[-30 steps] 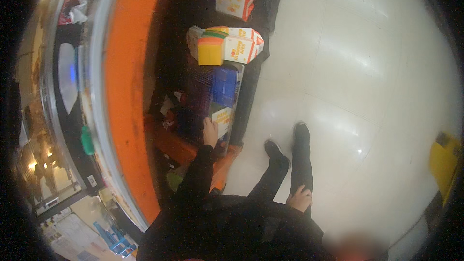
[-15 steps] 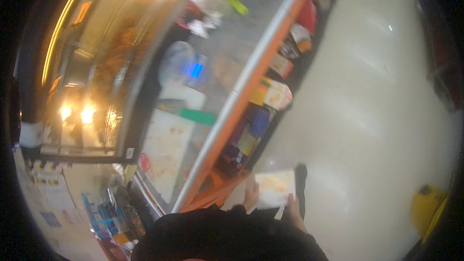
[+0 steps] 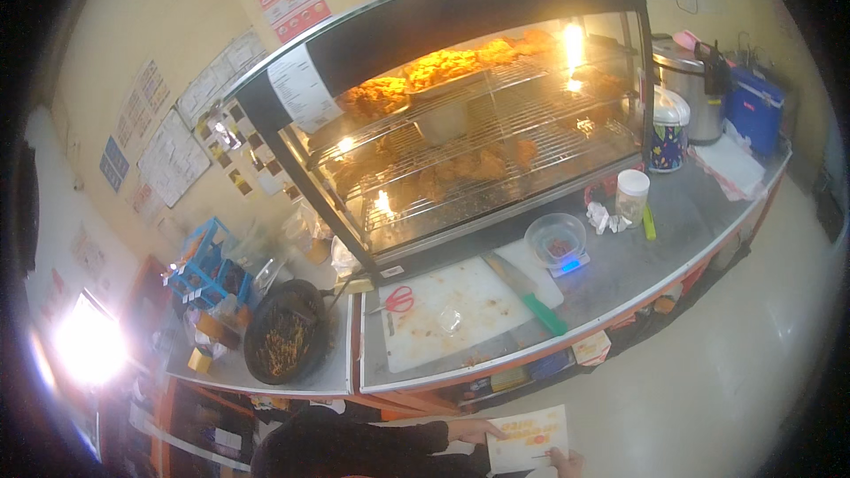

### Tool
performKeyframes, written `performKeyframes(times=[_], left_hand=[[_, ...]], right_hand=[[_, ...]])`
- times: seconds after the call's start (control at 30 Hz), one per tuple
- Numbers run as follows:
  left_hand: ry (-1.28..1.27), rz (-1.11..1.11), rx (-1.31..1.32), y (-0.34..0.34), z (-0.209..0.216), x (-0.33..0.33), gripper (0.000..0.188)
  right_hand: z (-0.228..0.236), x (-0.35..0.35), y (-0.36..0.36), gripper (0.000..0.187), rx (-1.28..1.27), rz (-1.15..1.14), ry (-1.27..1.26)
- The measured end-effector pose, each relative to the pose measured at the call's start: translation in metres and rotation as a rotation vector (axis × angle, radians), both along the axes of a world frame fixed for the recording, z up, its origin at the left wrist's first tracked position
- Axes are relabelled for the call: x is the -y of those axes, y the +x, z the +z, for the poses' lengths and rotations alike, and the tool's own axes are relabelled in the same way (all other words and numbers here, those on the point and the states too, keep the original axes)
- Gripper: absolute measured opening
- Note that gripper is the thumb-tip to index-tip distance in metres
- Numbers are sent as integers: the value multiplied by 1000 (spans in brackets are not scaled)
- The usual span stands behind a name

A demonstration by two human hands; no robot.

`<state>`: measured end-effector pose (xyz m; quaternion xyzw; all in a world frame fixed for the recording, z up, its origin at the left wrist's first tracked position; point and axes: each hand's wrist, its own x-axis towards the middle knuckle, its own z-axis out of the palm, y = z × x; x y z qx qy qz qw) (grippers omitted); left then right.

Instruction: The person assembles a takeout meal by placing rice and fried chicken into a box, adding a side of corn, and inserting a receipt. They then wipe the display case glass and scoop a brown condiment into a container.

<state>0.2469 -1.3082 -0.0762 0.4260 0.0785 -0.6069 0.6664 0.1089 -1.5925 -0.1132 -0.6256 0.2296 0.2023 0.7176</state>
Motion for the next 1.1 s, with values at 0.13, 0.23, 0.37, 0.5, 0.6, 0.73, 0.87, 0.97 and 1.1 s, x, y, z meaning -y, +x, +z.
performKeyframes(times=[0.13, 0.23, 0.37, 0.5, 0.6, 0.73, 0.87, 0.97, 1.1], left_hand=[[305, -88, 710, 4, 25, -9, 48], [238, -159, 981, 2, 35, -11, 43], [361, -225, 1469, -17, 40, -13, 39], [428, -325, 1748, -32, 37, -11, 37], [384, -344, 1593, -34, 37, -6, 46], [550, -159, 1340, -13, 35, -8, 69], [383, -570, 994, 17, 29, -19, 82], [348, -135, 763, 11, 25, -5, 85], [285, -187, 882, -4, 26, 9, 91]], right_hand=[[2, -9, 28, 40, 9, 234, -164], [15, -23, 37, 58, -98, 119, 73], [38, -50, 34, 51, -148, -444, 811], [19, -72, 42, 50, 31, -451, 788], [-2, -75, 37, 46, -219, -594, 407], [10, -61, 24, 53, 5, -333, 395], [55, -61, 30, 59, 128, -296, 487], [75, -70, 39, 61, 164, -500, 758], [62, -71, 42, 67, 157, -574, 875]])
